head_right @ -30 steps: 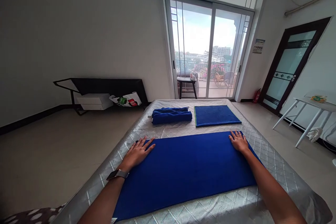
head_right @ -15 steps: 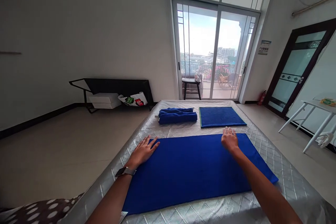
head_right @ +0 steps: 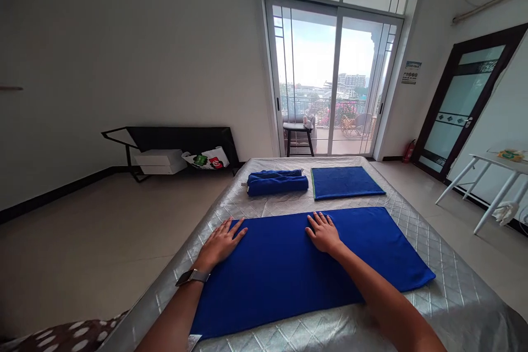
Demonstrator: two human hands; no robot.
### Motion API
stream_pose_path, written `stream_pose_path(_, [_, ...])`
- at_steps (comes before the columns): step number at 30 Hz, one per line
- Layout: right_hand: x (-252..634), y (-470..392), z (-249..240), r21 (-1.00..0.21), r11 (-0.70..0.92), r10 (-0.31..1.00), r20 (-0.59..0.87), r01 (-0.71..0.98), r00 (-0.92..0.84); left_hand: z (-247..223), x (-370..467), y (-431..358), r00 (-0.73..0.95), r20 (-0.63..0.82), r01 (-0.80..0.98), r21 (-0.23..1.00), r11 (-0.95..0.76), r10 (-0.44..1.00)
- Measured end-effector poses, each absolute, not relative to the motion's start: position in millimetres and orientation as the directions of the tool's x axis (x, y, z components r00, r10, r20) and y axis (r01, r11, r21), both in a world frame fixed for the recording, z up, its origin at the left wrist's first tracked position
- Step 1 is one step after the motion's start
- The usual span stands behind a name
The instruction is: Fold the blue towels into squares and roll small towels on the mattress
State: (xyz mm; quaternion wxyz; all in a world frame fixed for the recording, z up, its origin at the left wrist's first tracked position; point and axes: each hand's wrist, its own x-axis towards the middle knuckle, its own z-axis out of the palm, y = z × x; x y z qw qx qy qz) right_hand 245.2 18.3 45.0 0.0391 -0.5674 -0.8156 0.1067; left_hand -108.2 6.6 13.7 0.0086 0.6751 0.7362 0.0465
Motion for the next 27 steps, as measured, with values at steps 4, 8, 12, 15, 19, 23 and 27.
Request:
stream_pose_path(4, [341.0, 29.9, 45.8, -0.105, 0.147, 0.983, -0.097, 0.984, -0.157, 15.5, -106.9, 7.2, -0.103, 0.041, 0.991, 0.095, 0.098, 0.994])
stream_pose_path(8, [428.5, 40.4, 44.5, -0.046, -0.093, 0.993, -0.073, 0.995, 0.09, 18.1, -106.1, 7.0, -0.128, 0.018, 0.986, 0.108, 0.125, 0.992])
stream_pose_path(12, [463.8, 44.8, 41.8, -0.048, -0.189, 0.98, -0.067, 0.981, 0.186, 19.3, -106.2, 7.3, -0.132, -0.013, 0.986, 0.105, 0.132, 0.991])
stream_pose_path(15, [461.6, 45.8, 43.2, -0.038, -0.197, 0.978, -0.081, 0.98, 0.194, 18.9, -106.3, 7.8, -0.119, -0.01, 0.988, 0.095, 0.119, 0.993])
stream_pose_path(19, [455.0, 47.8, 52.2, -0.002, -0.219, 0.97, -0.109, 0.976, 0.218, 18.4, -105.8, 8.1, -0.118, 0.018, 0.987, 0.107, 0.116, 0.993])
stream_pose_path(23, [440.7, 52.8, 62.8, 0.032, -0.262, 0.961, -0.076, 0.964, 0.264, 18.1, -104.6, 8.5, -0.123, 0.033, 0.986, 0.114, 0.118, 0.992])
stream_pose_path(27, [371.9, 50.8, 70.7, 0.037, -0.176, 0.984, 0.015, 0.984, 0.175, 15.2, -104.3, 10.0, -0.118, 0.057, 0.988, 0.11, 0.111, 0.991])
